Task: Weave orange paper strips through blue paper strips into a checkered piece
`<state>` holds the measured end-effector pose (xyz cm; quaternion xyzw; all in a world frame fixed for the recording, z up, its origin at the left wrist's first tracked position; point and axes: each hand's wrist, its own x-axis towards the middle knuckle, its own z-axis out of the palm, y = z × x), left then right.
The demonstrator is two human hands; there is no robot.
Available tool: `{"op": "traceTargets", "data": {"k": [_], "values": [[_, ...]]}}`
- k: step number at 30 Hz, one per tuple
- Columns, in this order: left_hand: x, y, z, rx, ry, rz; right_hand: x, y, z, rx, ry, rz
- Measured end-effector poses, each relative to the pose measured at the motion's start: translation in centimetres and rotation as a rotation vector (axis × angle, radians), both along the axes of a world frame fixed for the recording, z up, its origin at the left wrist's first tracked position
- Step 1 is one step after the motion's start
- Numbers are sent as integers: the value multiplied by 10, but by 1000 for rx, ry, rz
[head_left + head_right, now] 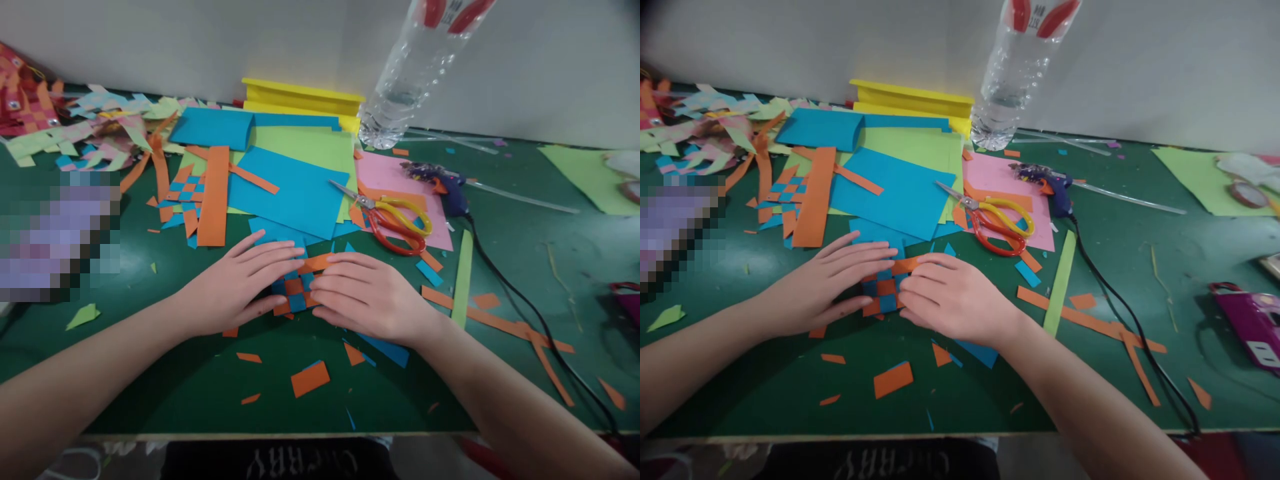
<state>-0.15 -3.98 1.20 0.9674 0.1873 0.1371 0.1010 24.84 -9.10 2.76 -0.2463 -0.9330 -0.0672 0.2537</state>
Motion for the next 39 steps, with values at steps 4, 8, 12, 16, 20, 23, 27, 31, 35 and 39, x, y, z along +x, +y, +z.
{"op": "traceTargets", "data": {"k": [4, 8, 12, 16, 20, 23, 27, 31, 35, 39], "values": [[-1, 0, 5, 76, -72, 137, 4, 3, -2, -37, 59, -131], [-2, -1, 10, 157, -77, 276, 6, 7, -8, -136, -8, -277], [-4, -2, 12, 174, -25, 289, 7, 7, -10, -228, -62, -285], [-5, -2, 9, 174, 2, 302, 8, 4, -9, -299, -107, -227], [-4, 0, 5, 98, 30, 317, 7, 3, -9, -331, -153, -220], [-4, 0, 4, 21, 16, 319, 7, 3, -10, -347, -181, -227], [-4, 0, 2, -31, -9, 312, 7, 4, -10, -350, -207, -232], [-4, 1, 1, -64, -27, 305, 8, 4, -10, -367, -205, -236], [-3, 1, 4, -15, -34, 326, 7, 5, -8, -375, -179, -231], [-4, 1, 6, 37, -52, 321, 7, 5, -8, -377, -183, -229]]}}
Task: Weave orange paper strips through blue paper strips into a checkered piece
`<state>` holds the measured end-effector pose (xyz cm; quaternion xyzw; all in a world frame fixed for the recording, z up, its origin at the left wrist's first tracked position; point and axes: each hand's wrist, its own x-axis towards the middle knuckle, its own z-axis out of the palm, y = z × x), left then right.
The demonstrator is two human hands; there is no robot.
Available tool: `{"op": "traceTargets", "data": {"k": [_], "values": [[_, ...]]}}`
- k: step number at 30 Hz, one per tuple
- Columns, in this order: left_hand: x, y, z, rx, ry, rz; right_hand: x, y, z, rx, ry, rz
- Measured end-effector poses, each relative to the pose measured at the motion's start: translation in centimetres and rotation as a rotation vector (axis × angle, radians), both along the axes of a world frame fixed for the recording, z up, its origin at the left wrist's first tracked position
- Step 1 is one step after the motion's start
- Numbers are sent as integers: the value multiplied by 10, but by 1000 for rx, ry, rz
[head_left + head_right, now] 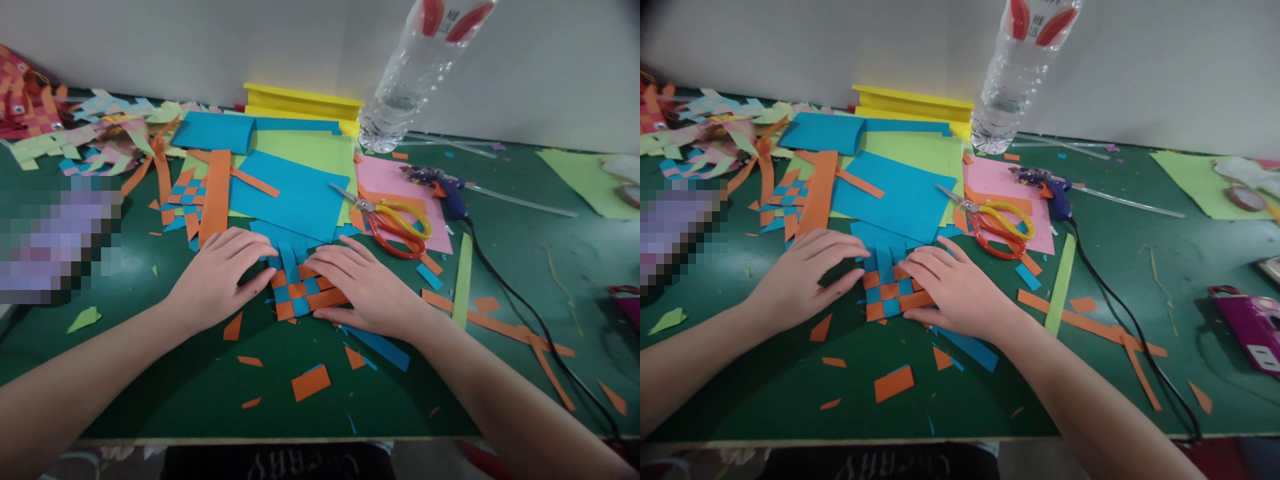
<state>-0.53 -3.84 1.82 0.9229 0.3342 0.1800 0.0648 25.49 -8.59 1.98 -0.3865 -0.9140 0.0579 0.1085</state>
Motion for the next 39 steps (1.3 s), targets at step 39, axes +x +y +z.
{"op": "traceTargets", "data": {"k": [39], "values": [[-1, 6, -17, -75, 184, -245, 0, 0, 5, 284, 91, 6]]}}
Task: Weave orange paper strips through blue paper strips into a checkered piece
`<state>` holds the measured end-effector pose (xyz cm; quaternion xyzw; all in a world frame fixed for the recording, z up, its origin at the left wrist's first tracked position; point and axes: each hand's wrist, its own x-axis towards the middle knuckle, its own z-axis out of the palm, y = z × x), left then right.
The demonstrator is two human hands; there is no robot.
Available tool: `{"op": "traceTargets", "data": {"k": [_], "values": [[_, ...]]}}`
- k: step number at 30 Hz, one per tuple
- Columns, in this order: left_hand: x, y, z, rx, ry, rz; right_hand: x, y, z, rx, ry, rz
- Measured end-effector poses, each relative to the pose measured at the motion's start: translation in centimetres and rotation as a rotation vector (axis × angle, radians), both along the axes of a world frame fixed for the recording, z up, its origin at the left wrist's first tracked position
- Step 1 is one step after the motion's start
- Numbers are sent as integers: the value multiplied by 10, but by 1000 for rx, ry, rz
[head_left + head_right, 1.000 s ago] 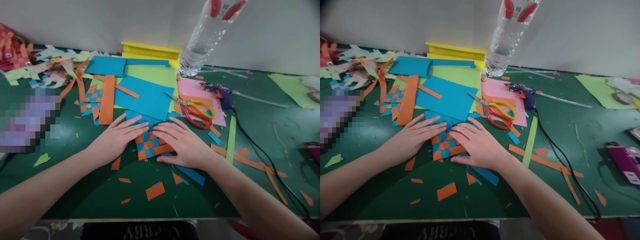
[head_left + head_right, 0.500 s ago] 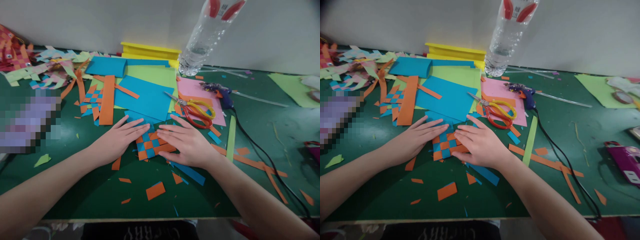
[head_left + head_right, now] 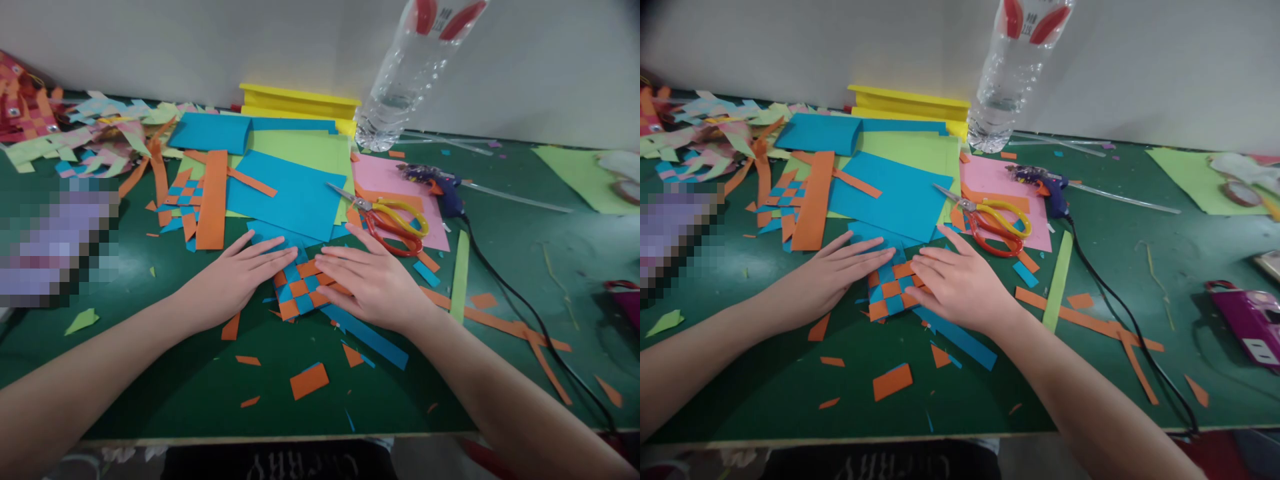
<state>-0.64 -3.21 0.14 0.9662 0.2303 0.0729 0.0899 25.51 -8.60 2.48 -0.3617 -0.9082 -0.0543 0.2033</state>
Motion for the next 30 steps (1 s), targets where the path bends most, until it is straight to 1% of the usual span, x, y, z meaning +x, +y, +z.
{"op": "traceTargets", "data": {"k": [4, 8, 10, 13, 18, 23, 27, 30], "values": [[0, -1, 0, -7, -2, 1, 1, -1, 1, 3, 25, -41], [-1, -1, 0, -2, -11, 3, 0, -2, 3, 1, 90, -45], [-1, -1, 1, 9, -32, 9, -1, -2, 3, 5, 111, -27], [-1, -2, 2, 41, -57, 21, -2, -3, 2, 32, 104, 37], [0, -4, 3, 98, -34, -28, -3, -2, -1, 39, 62, 120], [1, -5, 3, 71, -29, -32, -4, -1, -1, 2, 43, 163], [1, -3, 6, 67, -80, 6, -4, -2, 2, 56, 64, 162], [2, -2, 8, 77, -134, 111, -3, -4, 3, 99, 87, 180]]}}
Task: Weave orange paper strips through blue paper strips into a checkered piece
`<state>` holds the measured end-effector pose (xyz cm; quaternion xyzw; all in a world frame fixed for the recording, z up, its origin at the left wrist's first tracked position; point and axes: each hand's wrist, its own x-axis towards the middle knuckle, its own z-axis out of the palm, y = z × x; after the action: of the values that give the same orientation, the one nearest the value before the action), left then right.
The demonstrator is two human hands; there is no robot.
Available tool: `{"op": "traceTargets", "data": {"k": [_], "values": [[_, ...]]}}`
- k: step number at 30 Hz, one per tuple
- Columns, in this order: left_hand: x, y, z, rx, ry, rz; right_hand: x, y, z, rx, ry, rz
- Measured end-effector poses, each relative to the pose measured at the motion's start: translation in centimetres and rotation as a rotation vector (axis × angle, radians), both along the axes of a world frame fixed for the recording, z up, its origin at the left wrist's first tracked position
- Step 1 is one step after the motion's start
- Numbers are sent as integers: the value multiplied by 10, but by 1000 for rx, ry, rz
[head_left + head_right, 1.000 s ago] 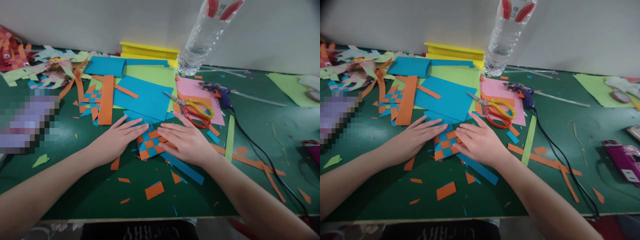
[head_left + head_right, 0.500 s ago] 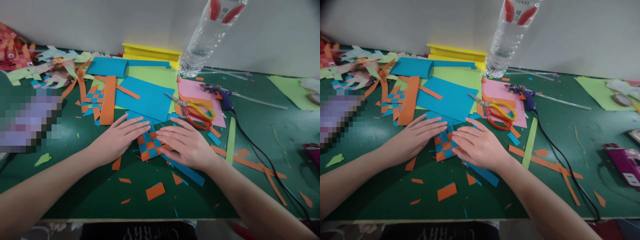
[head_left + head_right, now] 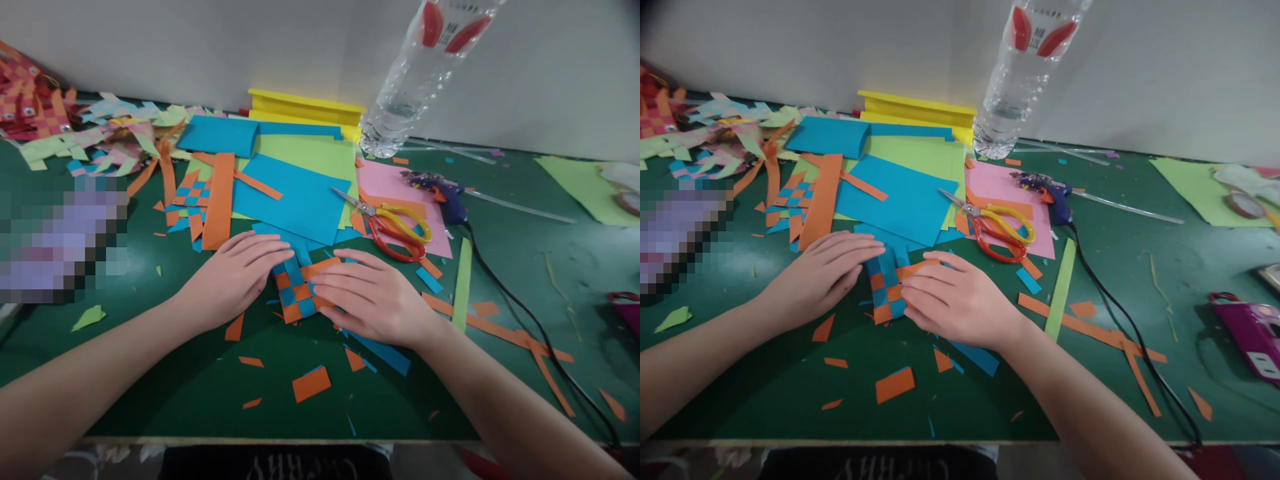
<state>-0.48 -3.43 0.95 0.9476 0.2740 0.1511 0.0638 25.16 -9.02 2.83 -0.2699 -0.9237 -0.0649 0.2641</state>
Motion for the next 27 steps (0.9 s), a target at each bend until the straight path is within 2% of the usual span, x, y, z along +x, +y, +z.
{"op": "traceTargets", "data": {"k": [4, 7, 15, 24, 27], "values": [[-1, 1, 3, -9, -38, 163, -1, -2, 1, 33, 12, 46], [-2, 2, 4, -9, -35, 228, -2, -2, 1, 38, 6, 51], [-1, 1, 5, -103, -63, 275, -3, -4, -3, -54, -45, 34], [0, -5, 9, -359, -259, 325, -2, -4, -3, -153, -84, 11], [0, -6, 9, -337, -256, 310, -2, -4, -3, -154, -75, 18]]}}
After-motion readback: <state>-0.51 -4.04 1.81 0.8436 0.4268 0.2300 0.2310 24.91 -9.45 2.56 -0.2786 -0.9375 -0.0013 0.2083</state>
